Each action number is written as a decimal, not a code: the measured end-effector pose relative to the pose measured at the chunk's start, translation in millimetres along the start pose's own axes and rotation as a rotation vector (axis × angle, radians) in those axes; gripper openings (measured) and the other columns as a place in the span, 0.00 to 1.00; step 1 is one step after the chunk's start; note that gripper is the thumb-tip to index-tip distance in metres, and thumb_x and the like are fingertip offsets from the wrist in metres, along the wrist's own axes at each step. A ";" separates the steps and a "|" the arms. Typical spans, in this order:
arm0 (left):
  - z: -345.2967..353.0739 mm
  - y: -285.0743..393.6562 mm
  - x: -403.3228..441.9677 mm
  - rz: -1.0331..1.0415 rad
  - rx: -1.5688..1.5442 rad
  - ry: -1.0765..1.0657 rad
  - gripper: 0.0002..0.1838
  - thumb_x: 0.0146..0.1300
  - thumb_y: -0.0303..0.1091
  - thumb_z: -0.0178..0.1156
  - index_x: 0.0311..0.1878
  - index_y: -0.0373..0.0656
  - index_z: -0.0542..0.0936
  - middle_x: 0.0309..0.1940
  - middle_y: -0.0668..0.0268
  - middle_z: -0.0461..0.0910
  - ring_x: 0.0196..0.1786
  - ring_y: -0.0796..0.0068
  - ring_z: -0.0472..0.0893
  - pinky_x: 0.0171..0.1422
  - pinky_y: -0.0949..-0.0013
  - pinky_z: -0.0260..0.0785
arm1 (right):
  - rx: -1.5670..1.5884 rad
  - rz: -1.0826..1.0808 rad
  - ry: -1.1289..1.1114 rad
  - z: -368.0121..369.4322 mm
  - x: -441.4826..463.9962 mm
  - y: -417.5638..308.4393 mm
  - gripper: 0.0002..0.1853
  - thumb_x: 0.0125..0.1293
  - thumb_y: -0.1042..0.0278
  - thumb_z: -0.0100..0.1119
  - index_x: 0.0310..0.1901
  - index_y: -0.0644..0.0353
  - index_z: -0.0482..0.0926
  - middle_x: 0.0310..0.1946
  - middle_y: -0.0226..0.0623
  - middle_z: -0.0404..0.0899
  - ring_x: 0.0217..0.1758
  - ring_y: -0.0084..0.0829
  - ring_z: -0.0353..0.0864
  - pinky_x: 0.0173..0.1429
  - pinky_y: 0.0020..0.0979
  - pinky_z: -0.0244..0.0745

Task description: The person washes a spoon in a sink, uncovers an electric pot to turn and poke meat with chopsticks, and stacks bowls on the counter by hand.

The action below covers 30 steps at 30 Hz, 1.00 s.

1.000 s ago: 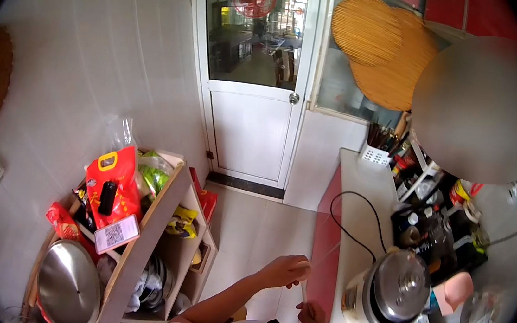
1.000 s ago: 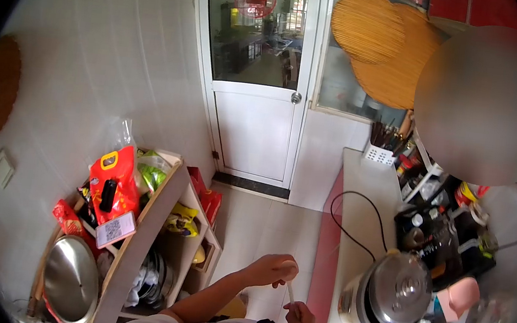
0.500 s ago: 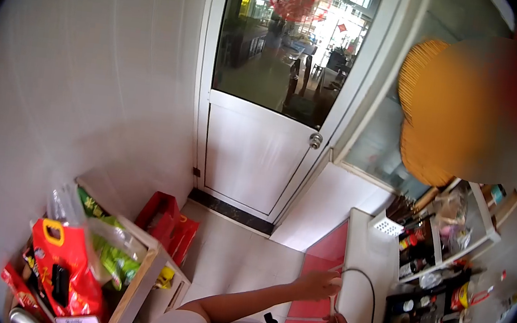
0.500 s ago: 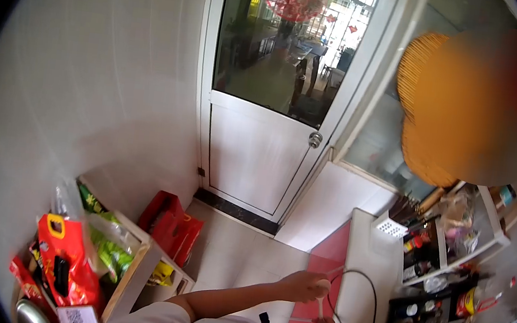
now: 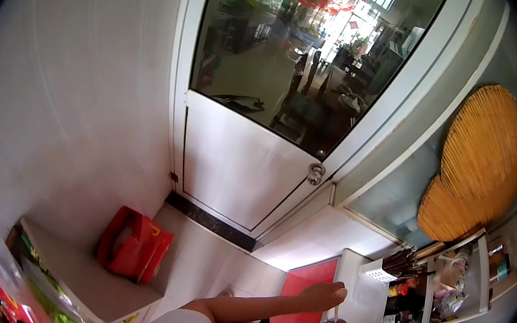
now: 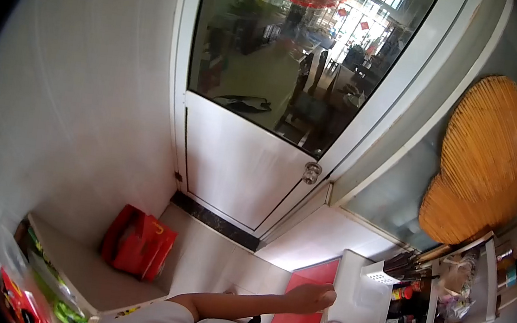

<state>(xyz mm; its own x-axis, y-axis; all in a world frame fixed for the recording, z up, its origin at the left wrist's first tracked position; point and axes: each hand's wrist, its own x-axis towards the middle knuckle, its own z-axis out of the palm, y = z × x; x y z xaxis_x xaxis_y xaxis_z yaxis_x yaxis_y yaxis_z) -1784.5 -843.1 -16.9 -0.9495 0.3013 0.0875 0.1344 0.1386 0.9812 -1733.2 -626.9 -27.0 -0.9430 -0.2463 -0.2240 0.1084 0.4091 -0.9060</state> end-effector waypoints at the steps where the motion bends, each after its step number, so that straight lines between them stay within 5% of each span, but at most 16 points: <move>1: -9.4 -1.2 12.1 0.016 -0.009 0.010 0.17 0.62 0.47 0.50 0.44 0.42 0.71 0.31 0.53 0.77 0.37 0.51 0.78 0.42 0.56 0.68 | 0.026 0.001 0.006 -0.4 15.7 -5.3 0.11 0.70 0.61 0.48 0.35 0.57 0.76 0.16 0.20 0.63 0.17 0.13 0.57 0.20 0.16 0.51; 5: -39.7 -9.0 40.8 0.039 -0.023 -0.008 0.17 0.62 0.47 0.51 0.44 0.43 0.72 0.30 0.53 0.77 0.36 0.51 0.77 0.41 0.57 0.68 | 0.046 0.138 -0.030 -0.1 52.8 -26.8 0.12 0.70 0.60 0.47 0.36 0.57 0.77 0.17 0.20 0.63 0.17 0.12 0.57 0.20 0.16 0.51; 13: -104.6 -16.5 88.8 0.004 -0.248 -0.242 0.16 0.64 0.47 0.51 0.41 0.41 0.72 0.21 0.68 0.74 0.22 0.77 0.75 0.29 0.69 0.66 | 0.115 0.160 0.086 36.6 85.1 -80.1 0.15 0.69 0.54 0.48 0.38 0.55 0.77 0.17 0.18 0.60 0.19 0.12 0.55 0.22 0.17 0.49; 19: -144.8 -25.9 110.9 0.059 -0.210 -0.344 0.13 0.65 0.41 0.49 0.42 0.41 0.72 0.20 0.64 0.75 0.20 0.75 0.75 0.28 0.69 0.67 | 0.343 0.224 0.335 73.5 99.2 -80.0 0.14 0.65 0.52 0.55 0.41 0.55 0.76 0.24 0.22 0.67 0.24 0.15 0.62 0.28 0.17 0.59; 21: -146.5 -28.7 114.9 0.034 -0.212 -0.388 0.12 0.65 0.40 0.49 0.42 0.41 0.72 0.19 0.63 0.75 0.19 0.75 0.75 0.27 0.69 0.68 | 0.354 0.292 0.264 71.2 98.2 -73.2 0.18 0.62 0.49 0.58 0.44 0.55 0.76 0.28 0.23 0.71 0.29 0.15 0.66 0.35 0.18 0.64; 23: -142.8 -31.0 115.7 -0.017 -0.291 -0.365 0.12 0.65 0.36 0.47 0.45 0.39 0.73 0.21 0.63 0.75 0.19 0.74 0.75 0.27 0.70 0.70 | 0.227 0.174 0.424 83.9 99.0 -67.7 0.09 0.68 0.68 0.47 0.31 0.61 0.72 0.16 0.27 0.67 0.16 0.16 0.62 0.19 0.21 0.54; 27: -112.7 -62.1 136.1 -0.056 -0.522 -0.363 0.15 0.64 0.45 0.52 0.41 0.42 0.74 0.26 0.69 0.76 0.23 0.79 0.75 0.27 0.71 0.69 | -0.028 0.279 0.507 61.3 89.6 -57.4 0.11 0.68 0.66 0.49 0.28 0.59 0.72 0.14 0.27 0.66 0.15 0.18 0.63 0.18 0.23 0.57; 30: -102.4 -62.2 157.5 -0.125 -0.695 -0.302 0.11 0.65 0.39 0.53 0.38 0.40 0.75 0.22 0.67 0.75 0.20 0.83 0.74 0.22 0.79 0.67 | -0.090 0.246 0.654 35.3 89.8 -79.3 0.11 0.69 0.67 0.46 0.35 0.63 0.75 0.17 0.25 0.65 0.21 0.16 0.62 0.26 0.22 0.58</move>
<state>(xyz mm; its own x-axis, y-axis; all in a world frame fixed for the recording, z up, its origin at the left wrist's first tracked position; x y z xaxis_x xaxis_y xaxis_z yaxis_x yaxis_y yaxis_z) -1971.4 -900.8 -46.5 -0.8139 0.5808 0.0156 -0.2730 -0.4059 0.8722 -1815.4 -712.5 12.1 -0.8933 0.4301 -0.1305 0.3426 0.4636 -0.8171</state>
